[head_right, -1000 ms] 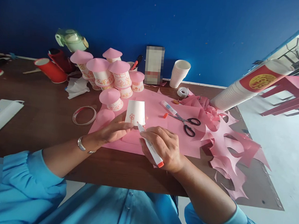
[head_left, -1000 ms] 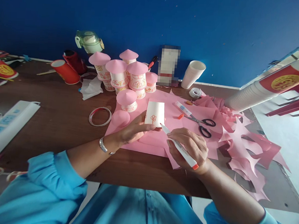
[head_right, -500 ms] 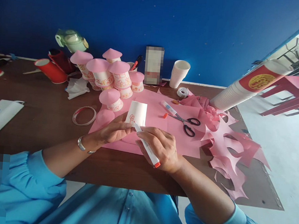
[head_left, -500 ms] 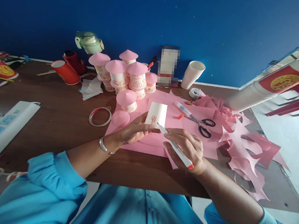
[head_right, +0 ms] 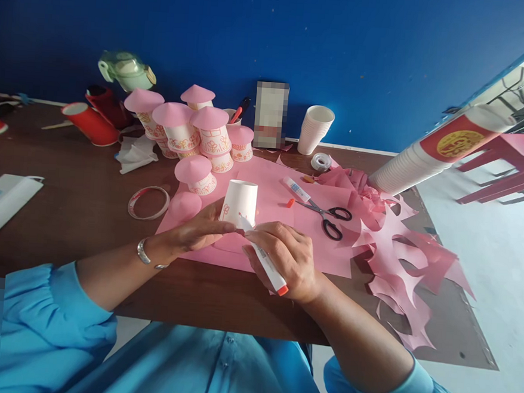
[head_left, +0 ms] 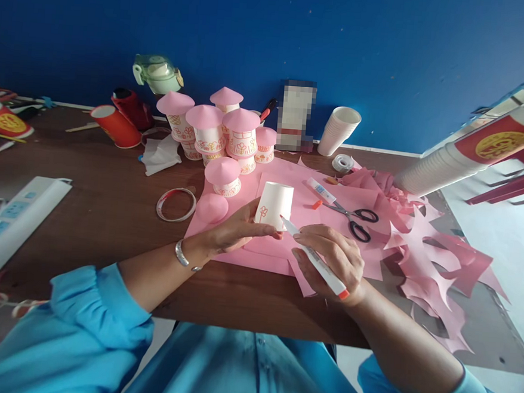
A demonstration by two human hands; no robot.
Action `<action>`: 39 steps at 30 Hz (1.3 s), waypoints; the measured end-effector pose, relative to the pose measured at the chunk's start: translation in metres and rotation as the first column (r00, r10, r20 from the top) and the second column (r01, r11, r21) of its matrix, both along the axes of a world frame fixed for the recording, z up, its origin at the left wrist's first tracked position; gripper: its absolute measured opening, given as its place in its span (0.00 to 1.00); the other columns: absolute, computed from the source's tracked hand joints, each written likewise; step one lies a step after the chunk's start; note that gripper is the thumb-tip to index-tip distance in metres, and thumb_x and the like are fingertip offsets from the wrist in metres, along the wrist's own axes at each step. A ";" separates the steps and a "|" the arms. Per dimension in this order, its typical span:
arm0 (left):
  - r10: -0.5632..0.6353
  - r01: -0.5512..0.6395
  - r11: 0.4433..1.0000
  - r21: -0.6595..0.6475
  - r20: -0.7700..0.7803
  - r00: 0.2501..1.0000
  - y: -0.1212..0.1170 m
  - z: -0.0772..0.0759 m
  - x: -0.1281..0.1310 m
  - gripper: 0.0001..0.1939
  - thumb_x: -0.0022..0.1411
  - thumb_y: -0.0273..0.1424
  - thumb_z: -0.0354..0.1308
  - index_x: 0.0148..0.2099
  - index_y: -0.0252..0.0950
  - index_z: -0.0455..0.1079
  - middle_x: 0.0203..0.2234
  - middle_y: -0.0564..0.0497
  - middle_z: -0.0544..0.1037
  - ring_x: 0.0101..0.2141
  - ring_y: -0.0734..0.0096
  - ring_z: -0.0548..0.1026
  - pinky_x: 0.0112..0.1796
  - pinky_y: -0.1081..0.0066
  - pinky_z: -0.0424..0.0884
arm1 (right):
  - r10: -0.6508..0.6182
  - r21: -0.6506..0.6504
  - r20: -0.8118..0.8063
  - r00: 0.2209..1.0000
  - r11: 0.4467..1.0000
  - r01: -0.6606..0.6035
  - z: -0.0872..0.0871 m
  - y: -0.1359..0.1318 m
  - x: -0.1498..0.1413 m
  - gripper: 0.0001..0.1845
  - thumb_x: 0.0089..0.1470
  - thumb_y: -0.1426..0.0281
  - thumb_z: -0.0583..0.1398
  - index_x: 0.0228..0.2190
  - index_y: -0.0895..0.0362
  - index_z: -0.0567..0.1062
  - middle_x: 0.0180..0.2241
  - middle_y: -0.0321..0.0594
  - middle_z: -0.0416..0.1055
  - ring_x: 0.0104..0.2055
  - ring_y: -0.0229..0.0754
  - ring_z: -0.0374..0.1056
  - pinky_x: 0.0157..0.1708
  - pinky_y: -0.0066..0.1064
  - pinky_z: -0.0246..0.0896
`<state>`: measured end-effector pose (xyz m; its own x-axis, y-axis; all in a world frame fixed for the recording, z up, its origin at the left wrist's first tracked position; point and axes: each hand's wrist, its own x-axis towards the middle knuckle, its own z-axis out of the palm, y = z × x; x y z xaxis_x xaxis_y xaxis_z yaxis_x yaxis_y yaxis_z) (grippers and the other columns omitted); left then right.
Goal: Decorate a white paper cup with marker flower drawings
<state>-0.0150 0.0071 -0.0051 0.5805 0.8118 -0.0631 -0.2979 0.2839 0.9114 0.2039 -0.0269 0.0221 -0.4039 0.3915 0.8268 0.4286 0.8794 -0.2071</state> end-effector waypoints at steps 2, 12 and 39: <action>0.015 -0.014 1.000 0.019 -0.005 1.000 0.000 -0.001 0.000 0.18 0.58 0.38 0.75 0.45 0.38 0.75 0.39 0.49 0.79 0.41 0.64 0.77 0.45 0.63 0.75 | -0.019 -0.013 -0.008 1.000 1.000 0.019 0.001 0.001 0.001 0.14 0.63 0.77 0.62 0.50 0.54 0.74 0.34 0.39 0.80 0.33 0.42 0.80 0.31 0.33 0.80; -0.011 0.012 0.998 0.068 -0.016 1.000 0.002 -0.002 -0.003 0.17 0.60 0.38 0.73 0.47 0.37 0.76 0.40 0.47 0.79 0.42 0.63 0.77 0.48 0.62 0.75 | -0.004 -0.011 -0.016 1.000 1.000 0.004 0.002 0.002 0.000 0.17 0.60 0.79 0.63 0.49 0.54 0.75 0.32 0.38 0.80 0.30 0.42 0.79 0.29 0.32 0.79; -0.023 0.021 0.995 0.094 0.012 1.000 0.002 -0.009 -0.003 0.17 0.61 0.40 0.73 0.47 0.38 0.75 0.42 0.48 0.78 0.43 0.65 0.76 0.47 0.64 0.76 | 0.009 -0.014 0.045 0.999 1.000 -0.008 0.002 0.001 0.000 0.14 0.61 0.81 0.62 0.46 0.57 0.73 0.32 0.40 0.78 0.31 0.40 0.77 0.31 0.31 0.78</action>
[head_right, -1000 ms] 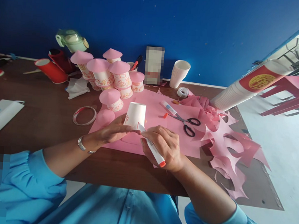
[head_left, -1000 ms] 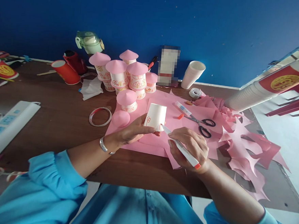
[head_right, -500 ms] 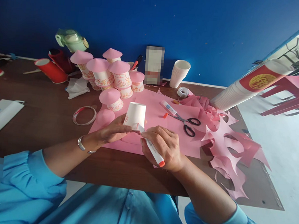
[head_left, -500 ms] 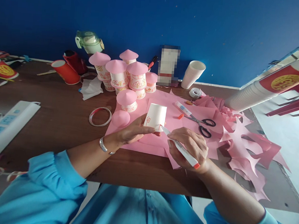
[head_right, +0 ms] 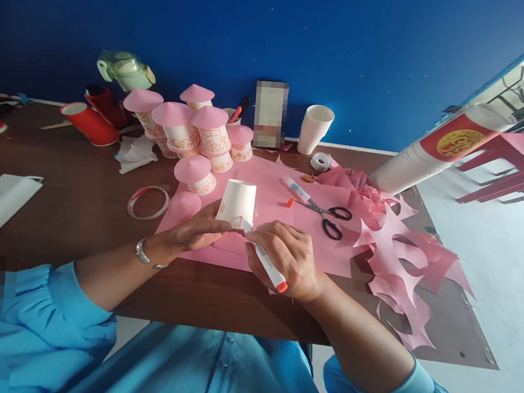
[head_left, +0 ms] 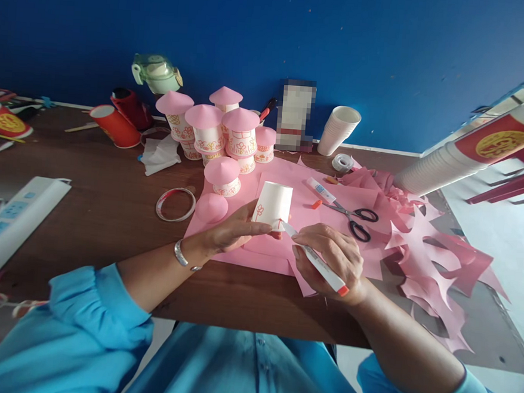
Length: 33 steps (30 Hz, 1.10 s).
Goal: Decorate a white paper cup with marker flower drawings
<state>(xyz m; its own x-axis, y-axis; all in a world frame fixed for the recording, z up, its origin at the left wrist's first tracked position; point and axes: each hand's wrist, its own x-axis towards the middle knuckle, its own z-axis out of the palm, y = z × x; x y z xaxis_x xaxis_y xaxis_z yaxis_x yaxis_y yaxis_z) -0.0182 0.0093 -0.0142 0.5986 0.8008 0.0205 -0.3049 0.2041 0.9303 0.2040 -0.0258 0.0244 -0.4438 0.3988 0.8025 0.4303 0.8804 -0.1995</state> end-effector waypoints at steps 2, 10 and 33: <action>0.001 -0.001 1.000 -0.004 0.002 1.000 0.000 0.000 0.000 0.18 0.60 0.41 0.74 0.46 0.39 0.75 0.42 0.48 0.78 0.43 0.65 0.76 0.47 0.65 0.76 | 0.004 0.007 -0.007 1.000 1.000 -0.004 0.000 0.000 0.000 0.13 0.61 0.82 0.62 0.46 0.58 0.73 0.32 0.41 0.78 0.31 0.40 0.78 0.32 0.30 0.78; -0.019 0.019 1.000 -0.009 0.003 1.000 0.000 0.000 -0.001 0.17 0.62 0.38 0.72 0.48 0.37 0.75 0.41 0.47 0.78 0.43 0.64 0.77 0.47 0.64 0.76 | -0.038 0.003 -0.015 0.999 0.999 0.038 -0.004 0.000 0.001 0.13 0.61 0.81 0.62 0.46 0.57 0.73 0.33 0.40 0.79 0.32 0.40 0.78 0.32 0.30 0.78; -0.006 0.007 0.999 -0.036 0.035 0.999 -0.001 0.006 0.002 0.17 0.60 0.38 0.73 0.47 0.37 0.76 0.42 0.48 0.79 0.41 0.67 0.77 0.45 0.66 0.76 | -0.016 0.021 -0.029 0.999 1.000 0.017 0.001 -0.001 0.000 0.10 0.62 0.81 0.62 0.44 0.58 0.73 0.31 0.41 0.79 0.31 0.40 0.77 0.31 0.30 0.78</action>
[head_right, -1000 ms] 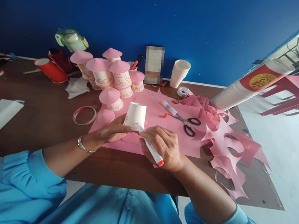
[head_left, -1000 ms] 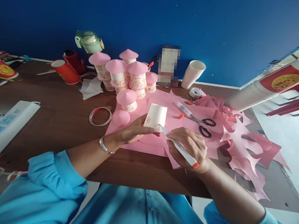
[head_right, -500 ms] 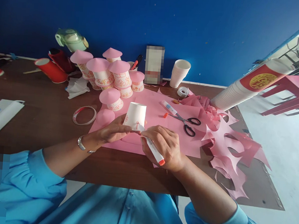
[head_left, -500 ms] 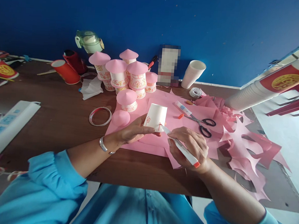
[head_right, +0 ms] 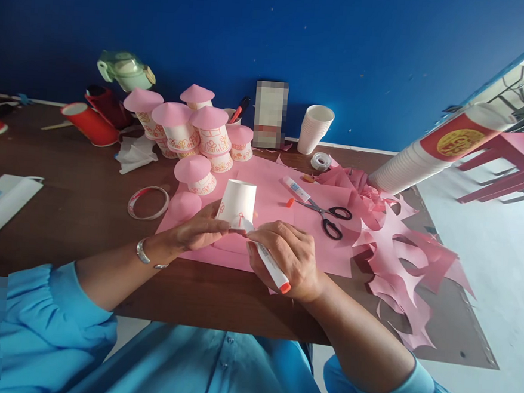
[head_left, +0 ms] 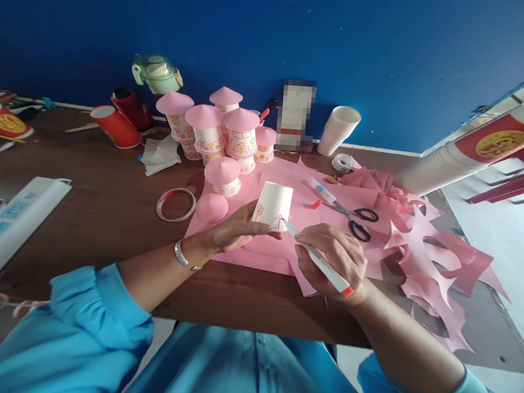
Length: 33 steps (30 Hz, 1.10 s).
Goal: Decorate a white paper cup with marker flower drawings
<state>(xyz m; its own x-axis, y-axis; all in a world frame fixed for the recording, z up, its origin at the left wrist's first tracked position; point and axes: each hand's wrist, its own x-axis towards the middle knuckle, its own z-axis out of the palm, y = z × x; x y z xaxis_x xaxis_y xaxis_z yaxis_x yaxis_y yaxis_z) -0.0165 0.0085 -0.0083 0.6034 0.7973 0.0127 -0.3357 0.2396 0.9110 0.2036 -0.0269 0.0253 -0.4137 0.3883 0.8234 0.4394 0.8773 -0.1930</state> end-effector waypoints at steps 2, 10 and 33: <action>-0.004 0.004 1.000 0.009 0.004 1.000 0.000 0.000 0.000 0.16 0.61 0.38 0.73 0.48 0.37 0.76 0.42 0.48 0.79 0.42 0.67 0.77 0.46 0.66 0.76 | 0.007 0.001 0.001 1.000 1.000 -0.007 0.000 0.000 0.000 0.11 0.62 0.81 0.62 0.45 0.58 0.73 0.31 0.41 0.78 0.31 0.40 0.78 0.31 0.31 0.78; -0.018 0.018 0.999 0.034 0.005 1.000 0.000 -0.001 -0.001 0.16 0.63 0.39 0.72 0.49 0.38 0.77 0.43 0.47 0.79 0.44 0.65 0.77 0.47 0.67 0.77 | 0.023 0.001 0.016 1.000 1.000 -0.023 0.002 0.000 0.000 0.11 0.62 0.81 0.61 0.45 0.58 0.73 0.31 0.40 0.78 0.31 0.40 0.78 0.32 0.31 0.79; -0.050 0.050 0.999 0.000 -0.060 0.997 0.000 -0.001 -0.003 0.13 0.63 0.36 0.71 0.47 0.35 0.79 0.41 0.47 0.81 0.43 0.64 0.78 0.47 0.65 0.76 | 0.019 -0.027 0.005 1.000 0.999 -0.019 -0.001 0.000 -0.001 0.15 0.62 0.80 0.62 0.49 0.56 0.73 0.33 0.39 0.79 0.32 0.40 0.79 0.33 0.32 0.80</action>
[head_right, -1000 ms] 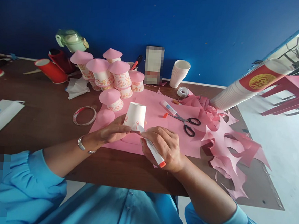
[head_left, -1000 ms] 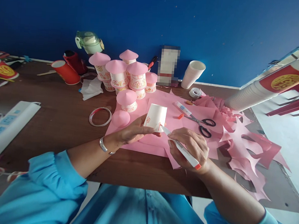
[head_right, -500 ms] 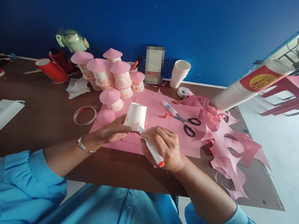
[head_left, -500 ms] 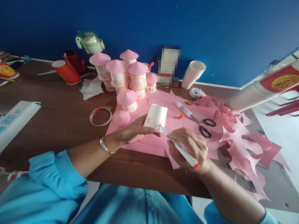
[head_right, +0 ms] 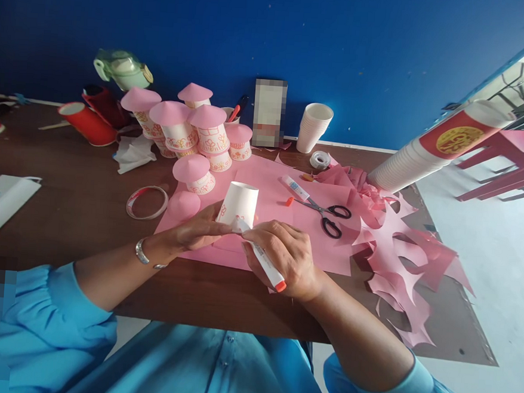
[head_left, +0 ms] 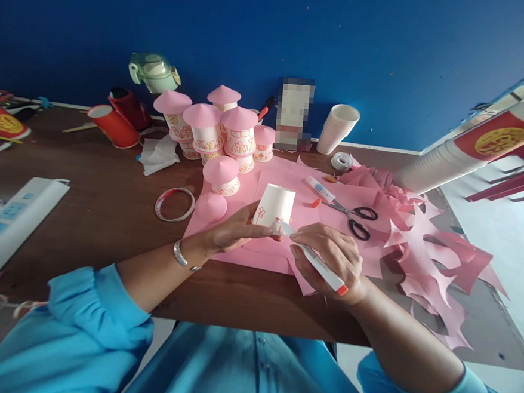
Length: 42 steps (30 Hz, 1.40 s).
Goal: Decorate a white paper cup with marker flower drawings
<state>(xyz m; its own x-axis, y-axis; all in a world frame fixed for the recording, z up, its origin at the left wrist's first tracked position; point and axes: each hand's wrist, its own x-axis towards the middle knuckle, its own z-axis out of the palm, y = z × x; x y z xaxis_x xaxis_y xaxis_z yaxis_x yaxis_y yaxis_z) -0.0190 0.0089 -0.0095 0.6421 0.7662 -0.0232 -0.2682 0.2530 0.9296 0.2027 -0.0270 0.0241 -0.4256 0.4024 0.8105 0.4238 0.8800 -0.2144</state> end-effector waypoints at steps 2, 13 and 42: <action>-0.004 0.004 1.000 0.007 0.003 1.000 0.000 0.000 0.000 0.13 0.63 0.36 0.71 0.47 0.36 0.79 0.41 0.47 0.82 0.43 0.64 0.78 0.48 0.64 0.76 | -0.014 0.000 0.000 1.000 1.000 0.014 0.001 0.000 0.000 0.16 0.62 0.81 0.62 0.49 0.55 0.73 0.33 0.38 0.79 0.32 0.40 0.79 0.32 0.31 0.80; 0.006 -0.006 1.000 0.014 0.020 1.000 0.000 -0.003 0.000 0.13 0.63 0.36 0.71 0.48 0.36 0.79 0.42 0.46 0.81 0.44 0.63 0.78 0.50 0.62 0.77 | -0.027 0.010 0.028 0.999 1.000 0.027 0.002 -0.001 0.001 0.13 0.61 0.82 0.61 0.46 0.56 0.72 0.32 0.39 0.79 0.31 0.39 0.78 0.32 0.30 0.78; 0.025 -0.025 1.000 -0.003 0.049 0.998 -0.002 0.006 0.002 0.18 0.57 0.42 0.75 0.45 0.38 0.79 0.40 0.47 0.79 0.43 0.61 0.78 0.46 0.61 0.77 | -0.062 0.009 -0.001 0.998 0.998 0.062 0.000 0.001 0.003 0.18 0.60 0.81 0.62 0.50 0.55 0.73 0.34 0.39 0.81 0.32 0.42 0.79 0.32 0.32 0.79</action>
